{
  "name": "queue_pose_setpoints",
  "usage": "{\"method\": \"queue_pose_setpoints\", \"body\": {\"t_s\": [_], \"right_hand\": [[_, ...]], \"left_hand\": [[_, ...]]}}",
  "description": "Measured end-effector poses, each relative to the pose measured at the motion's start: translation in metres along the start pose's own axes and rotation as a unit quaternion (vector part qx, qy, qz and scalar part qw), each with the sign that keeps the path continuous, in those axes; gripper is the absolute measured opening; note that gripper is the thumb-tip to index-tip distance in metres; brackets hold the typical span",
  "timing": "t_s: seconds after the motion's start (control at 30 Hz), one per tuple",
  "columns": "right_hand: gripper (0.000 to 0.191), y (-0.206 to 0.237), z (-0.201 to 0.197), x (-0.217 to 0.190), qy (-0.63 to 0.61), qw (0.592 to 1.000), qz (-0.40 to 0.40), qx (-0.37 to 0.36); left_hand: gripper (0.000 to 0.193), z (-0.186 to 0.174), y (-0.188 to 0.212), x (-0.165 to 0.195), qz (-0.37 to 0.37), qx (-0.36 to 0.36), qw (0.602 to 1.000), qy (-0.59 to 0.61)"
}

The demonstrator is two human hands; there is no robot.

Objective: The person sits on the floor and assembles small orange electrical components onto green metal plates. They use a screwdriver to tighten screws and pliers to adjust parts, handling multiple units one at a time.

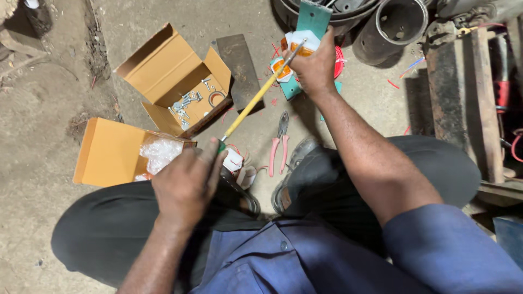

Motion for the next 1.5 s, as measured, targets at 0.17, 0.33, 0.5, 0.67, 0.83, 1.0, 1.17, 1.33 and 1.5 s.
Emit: {"method": "queue_pose_setpoints", "body": {"t_s": [0.17,0.33,0.5,0.67,0.83,1.0,1.17,1.33,1.5], "right_hand": [[0.068,-0.006,-0.004,0.002,0.076,0.996,-0.043,0.024],[0.066,-0.004,0.003,0.012,0.077,0.997,-0.018,0.01],[0.068,0.005,0.01,0.034,0.08,0.996,0.032,0.022],[0.08,0.03,0.022,0.067,0.084,0.995,0.048,0.008],[0.084,0.059,0.043,0.105,0.027,0.991,0.128,-0.014],[0.063,0.095,0.071,0.138,0.039,0.961,0.247,-0.118],[0.066,0.126,0.102,0.163,0.013,0.948,0.281,-0.151],[0.071,0.132,0.119,0.178,-0.019,0.952,0.269,-0.147],[0.078,0.133,0.116,0.181,-0.026,0.946,0.287,-0.148]], "left_hand": [[0.025,0.05,0.041,-0.03,-0.586,0.01,0.597,0.548],[0.028,0.026,0.005,-0.039,-0.272,-0.069,0.926,0.252],[0.027,0.015,0.008,-0.046,-0.208,-0.03,0.951,0.225],[0.029,0.069,0.073,-0.053,-0.643,-0.124,0.544,0.524],[0.022,0.028,0.043,-0.056,-0.285,-0.048,0.932,0.22],[0.021,0.044,0.085,-0.063,-0.674,-0.064,0.591,0.438],[0.026,0.039,0.086,-0.063,-0.734,-0.123,0.528,0.41],[0.025,0.044,0.079,-0.073,-0.739,-0.129,0.498,0.434],[0.024,0.05,0.082,-0.076,-0.718,-0.141,0.546,0.407]]}}
Point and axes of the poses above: each hand's wrist, its own y-axis away from the middle knuckle, its own z-axis out of the palm, x = y × z, the point moved 6 cm from there along -y, towards the middle knuckle, and after that the axes turned 2 degrees about y, right-handed, at the moved point
